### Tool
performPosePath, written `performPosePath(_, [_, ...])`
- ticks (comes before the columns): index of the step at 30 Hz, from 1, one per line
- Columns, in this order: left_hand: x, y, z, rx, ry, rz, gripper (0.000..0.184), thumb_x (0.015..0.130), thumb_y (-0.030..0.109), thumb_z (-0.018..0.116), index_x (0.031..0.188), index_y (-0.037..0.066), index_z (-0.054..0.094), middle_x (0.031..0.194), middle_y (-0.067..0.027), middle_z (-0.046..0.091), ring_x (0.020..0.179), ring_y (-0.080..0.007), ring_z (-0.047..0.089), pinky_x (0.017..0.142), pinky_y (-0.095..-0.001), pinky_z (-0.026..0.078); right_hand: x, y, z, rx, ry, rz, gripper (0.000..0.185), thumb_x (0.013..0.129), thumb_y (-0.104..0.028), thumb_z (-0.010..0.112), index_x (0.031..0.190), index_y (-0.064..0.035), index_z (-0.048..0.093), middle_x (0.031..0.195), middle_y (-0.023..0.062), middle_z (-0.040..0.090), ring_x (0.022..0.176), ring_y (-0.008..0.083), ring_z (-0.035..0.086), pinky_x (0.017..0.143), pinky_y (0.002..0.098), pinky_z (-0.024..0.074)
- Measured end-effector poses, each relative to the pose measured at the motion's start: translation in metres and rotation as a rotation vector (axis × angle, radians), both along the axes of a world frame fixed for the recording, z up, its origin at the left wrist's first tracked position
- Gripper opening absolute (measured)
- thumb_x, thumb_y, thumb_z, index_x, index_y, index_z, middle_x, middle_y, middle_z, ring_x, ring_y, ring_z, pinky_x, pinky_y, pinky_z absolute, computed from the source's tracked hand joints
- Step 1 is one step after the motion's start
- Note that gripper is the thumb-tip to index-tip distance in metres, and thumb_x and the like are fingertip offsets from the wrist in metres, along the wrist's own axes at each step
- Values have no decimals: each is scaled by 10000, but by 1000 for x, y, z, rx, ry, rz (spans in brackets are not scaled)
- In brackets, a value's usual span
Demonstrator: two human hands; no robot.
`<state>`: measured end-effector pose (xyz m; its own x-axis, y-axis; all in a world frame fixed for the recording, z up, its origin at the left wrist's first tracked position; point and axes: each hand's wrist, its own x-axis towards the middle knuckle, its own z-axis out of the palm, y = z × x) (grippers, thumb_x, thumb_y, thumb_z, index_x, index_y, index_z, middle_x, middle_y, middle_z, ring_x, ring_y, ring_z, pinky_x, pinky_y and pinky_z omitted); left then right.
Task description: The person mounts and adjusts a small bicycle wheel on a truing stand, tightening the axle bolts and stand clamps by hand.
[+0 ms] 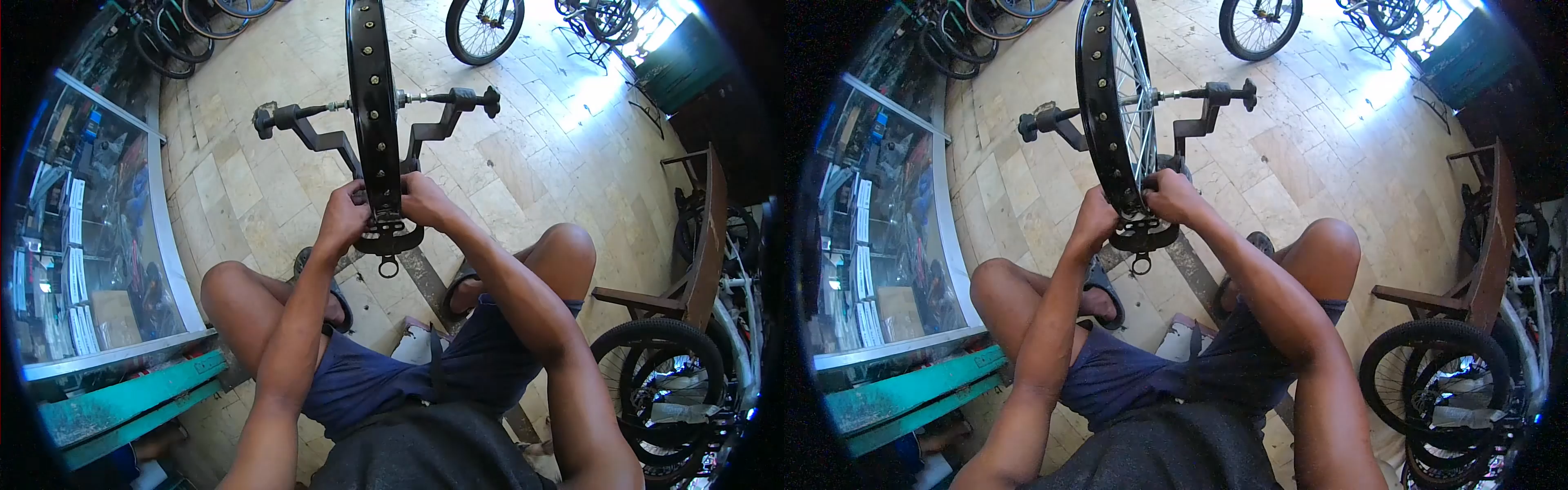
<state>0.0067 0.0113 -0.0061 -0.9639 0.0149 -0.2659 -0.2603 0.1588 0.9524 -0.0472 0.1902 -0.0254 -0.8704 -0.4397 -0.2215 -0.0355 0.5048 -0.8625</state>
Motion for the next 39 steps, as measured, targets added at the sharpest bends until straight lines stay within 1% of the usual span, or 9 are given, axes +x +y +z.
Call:
performPosePath(5, [5, 4, 15, -154, 123, -45, 374, 854, 100, 756, 1193, -36, 676, 893, -93, 750, 749, -132, 703, 672, -303, 563, -4, 18, 12, -206, -159, 204, 314, 903, -162, 664, 1147, 27, 721, 902, 148, 744, 792, 228, 697, 751, 383, 539])
performPosePath(7, [7, 6, 24, -179, 82, -68, 284, 870, 213, 779, 1028, -16, 727, 887, -80, 745, 808, -132, 672, 725, -326, 525, -3, 14, 6, -249, -164, 136, 304, 906, -124, 686, 1154, 50, 709, 890, 86, 725, 768, 154, 643, 712, 344, 527])
performPosePath(15, [0, -1, 0, -318, 203, -41, 316, 849, 258, 772, 1026, -2, 738, 891, -119, 754, 802, -157, 702, 749, -326, 533, 0, 6, 12, -68, -133, -22, 334, 806, -168, 757, 1025, 82, 729, 857, 145, 740, 783, 197, 715, 724, 330, 556])
performPosePath(21, [-3, -7, -16, -75, 113, -127, 267, 953, 89, 633, 1183, -38, 683, 994, -142, 764, 896, -191, 725, 786, -333, 562, 3, 5, 16, -54, -166, -107, 289, 799, -168, 738, 968, 66, 732, 806, 158, 735, 747, 232, 719, 714, 356, 559])
performPosePath(24, [-7, -9, -17, 36, 22, -124, 246, 963, 57, 622, 1180, -31, 696, 985, -108, 763, 870, -174, 709, 777, -321, 555, 7, 4, 18, -19, 8, -98, 271, 804, -166, 728, 954, 61, 727, 806, 192, 732, 753, 258, 727, 724, 382, 560])
performPosePath(30, [-11, -1, -18, -214, -4, -97, 251, 940, 80, 636, 1159, -13, 718, 987, -141, 770, 879, -201, 729, 782, -330, 553, 13, 2, 17, 15, 109, -72, 276, 819, -155, 710, 1004, 50, 719, 892, 238, 735, 850, 338, 734, 803, 426, 555])
performPosePath(33, [-10, 1, -20, -361, 141, -28, 287, 839, 239, 795, 1000, 3, 770, 850, -52, 753, 757, -101, 667, 691, -303, 523, 14, 2, 19, 19, 89, -93, 272, 829, -137, 693, 1026, 49, 713, 915, 243, 733, 874, 349, 731, 814, 426, 553])
performPosePath(35, [-9, 2, -18, -310, 100, -6, 267, 912, 129, 671, 1132, -11, 730, 991, -183, 766, 920, -264, 754, 798, -344, 562, 12, 3, 12, -114, 113, -135, 277, 846, -139, 688, 1044, 54, 709, 902, 242, 733, 853, 344, 734, 798, 423, 558])
performPosePath(39, [-4, -3, -10, -274, 28, -8, 282, 891, 151, 699, 1113, -20, 731, 979, -183, 766, 907, -256, 757, 802, -339, 565, 11, 5, 22, -89, -33, -108, 291, 870, -154, 685, 1082, 42, 721, 871, 226, 735, 805, 308, 740, 767, 406, 566])
